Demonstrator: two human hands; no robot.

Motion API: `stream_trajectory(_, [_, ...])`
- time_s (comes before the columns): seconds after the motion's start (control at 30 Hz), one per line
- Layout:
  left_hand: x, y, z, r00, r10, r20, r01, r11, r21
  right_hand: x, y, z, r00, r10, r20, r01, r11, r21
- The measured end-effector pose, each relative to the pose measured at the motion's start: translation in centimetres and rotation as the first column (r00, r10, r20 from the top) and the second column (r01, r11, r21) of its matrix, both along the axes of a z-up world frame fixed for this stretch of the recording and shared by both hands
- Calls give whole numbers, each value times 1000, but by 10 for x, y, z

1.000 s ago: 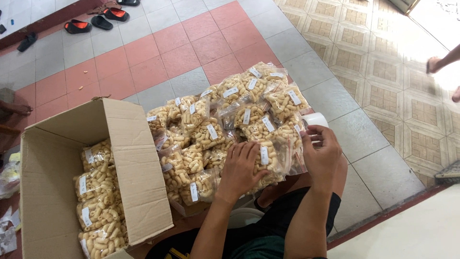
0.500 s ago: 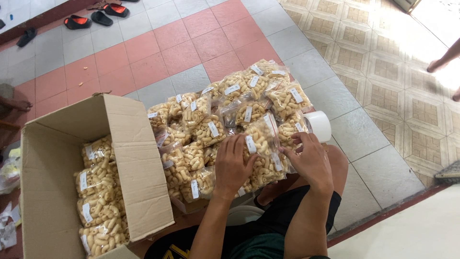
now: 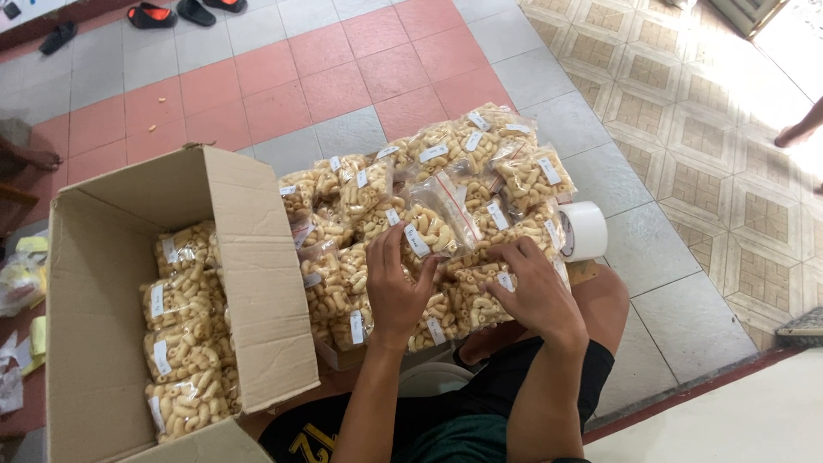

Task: Packing small plastic bags of snacks into a cardboard box, including a brief inspection of each bag.

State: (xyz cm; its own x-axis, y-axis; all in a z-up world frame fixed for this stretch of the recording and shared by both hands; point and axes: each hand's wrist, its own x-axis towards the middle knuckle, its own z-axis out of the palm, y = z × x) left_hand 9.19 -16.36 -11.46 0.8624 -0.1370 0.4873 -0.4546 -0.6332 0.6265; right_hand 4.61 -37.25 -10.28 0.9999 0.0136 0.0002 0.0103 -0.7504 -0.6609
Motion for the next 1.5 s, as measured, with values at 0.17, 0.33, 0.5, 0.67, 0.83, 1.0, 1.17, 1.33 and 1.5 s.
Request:
stream_trajectory(0.17, [-5,0,-2,1000,14,3,-14,995,-100,8,27,14,964,-53,260,13,988,156])
stream_trajectory(0.33, [-5,1,7,1000,-29,-5,27,969,-246,19,46,1,891,-142,431,0,950,313])
stream_trajectory(0.5, [-8,3,19,996,-88,-2,84,960,-268,26,69,-4,860,-288,421,-132,672,729])
stream_trajectory(0.67, [-13,10,35,983,-160,-95,121,937,-329,28,78,5,798,-373,474,-133,657,742])
stream_trajectory(0.83, [-13,16,49,945,-214,-247,45,834,-550,28,79,2,834,-337,436,-124,656,745])
stream_trajectory(1.0, [-11,25,52,918,-266,-294,-13,722,-692,27,88,5,876,-243,417,-190,620,761])
stream_trajectory(1.17, [-16,28,54,932,-257,-257,-15,681,-732,28,95,-9,873,-248,420,-249,516,820])
stream_trajectory(1.33, [-26,23,73,934,-259,-244,-2,681,-732,28,99,-3,840,-275,468,-275,527,804])
stream_trajectory(1.5, [-35,25,36,959,-224,-174,-29,535,-845,27,108,-9,848,-331,415,-208,513,833])
